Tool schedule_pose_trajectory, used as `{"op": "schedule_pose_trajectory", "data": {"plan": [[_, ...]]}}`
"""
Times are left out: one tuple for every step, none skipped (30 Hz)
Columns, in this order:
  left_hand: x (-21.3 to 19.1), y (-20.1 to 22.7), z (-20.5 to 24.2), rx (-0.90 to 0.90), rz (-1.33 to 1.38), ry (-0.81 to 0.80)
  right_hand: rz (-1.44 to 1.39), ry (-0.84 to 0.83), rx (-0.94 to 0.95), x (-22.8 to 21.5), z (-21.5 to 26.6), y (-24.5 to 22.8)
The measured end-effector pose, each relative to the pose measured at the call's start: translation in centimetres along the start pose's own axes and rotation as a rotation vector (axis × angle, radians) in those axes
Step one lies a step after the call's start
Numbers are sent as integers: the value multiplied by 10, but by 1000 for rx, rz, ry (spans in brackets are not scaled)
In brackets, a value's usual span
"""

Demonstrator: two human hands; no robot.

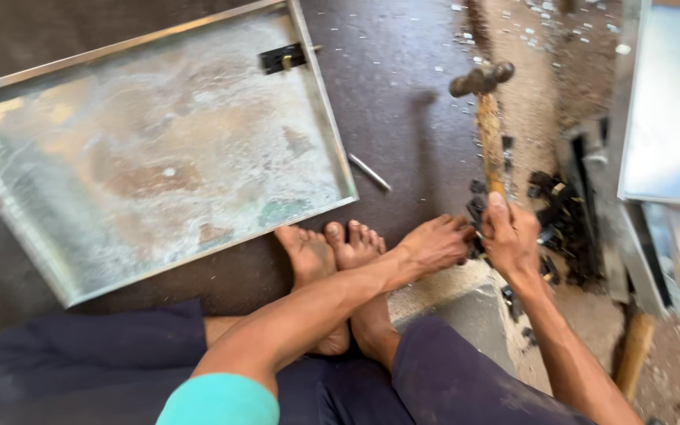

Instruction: The person sits on the floor and uses a hammer to attach metal hinges to rectangular metal frames. They repeatedly pick up frames, position the hinges, and hammer them into place before moving to the next unit.

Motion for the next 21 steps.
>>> {"op": "schedule_pose_trajectory", "data": {"plan": [[-3,-10,4,-3,32,61,220,-23,-87,-1,-2,-6],[-9,-21,12,-110,199,56,439,-40,-180,-2,0,-15],[-20,-31,23,-212,361,52,362,-35,-103,0,5,-17],[-35,-43,31,-314,523,55,287,-34,-24,3,5,-18],[-52,-57,43,-411,656,128,322,-55,-33,7,8,-20],[-71,-82,59,-510,787,204,357,-76,-43,9,9,-20],[-91,-114,71,-601,916,286,396,-90,-58,12,8,-20],[-113,-144,78,-606,930,424,428,-109,-26,15,9,-17],[-135,-171,83,-607,945,575,468,-133,0,16,7,-14],[-146,-199,95,-678,1322,600,509,-156,26,21,6,-10],[-152,-219,106,-734,1721,610,498,-179,26,23,7,-5],[-165,-241,114,-668,1909,739,488,-203,27,28,8,1],[-177,-261,122,-596,2094,874,480,-232,29,33,10,7],[-190,-277,128,-532,1968,910,487,-232,22,36,14,12],[-199,-289,129,-466,1838,946,496,-233,10,40,18,16],[-200,-295,127,-478,1767,954,505,-234,-3,42,23,18],[-201,-302,125,-487,1689,968,523,-262,9,46,30,19],[-202,-308,125,-497,1610,982,542,-291,21,50,43,19],[-200,-310,122,-506,1447,958,560,-321,39,54,53,18],[-195,-309,113,-514,1285,930,550,-312,72,54,59,14],[-188,-309,108,-529,1125,895,538,-307,112,54,72,10]]}}
Point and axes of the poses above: each hand's wrist, its own z-axis away from the middle knuckle, its own x-axis out of the palm, y = z × x, the point moved 4 cm from there along -z, towards the middle knuckle, and after that the axes turned 10 degrees about -x, right-handed, at the moved point
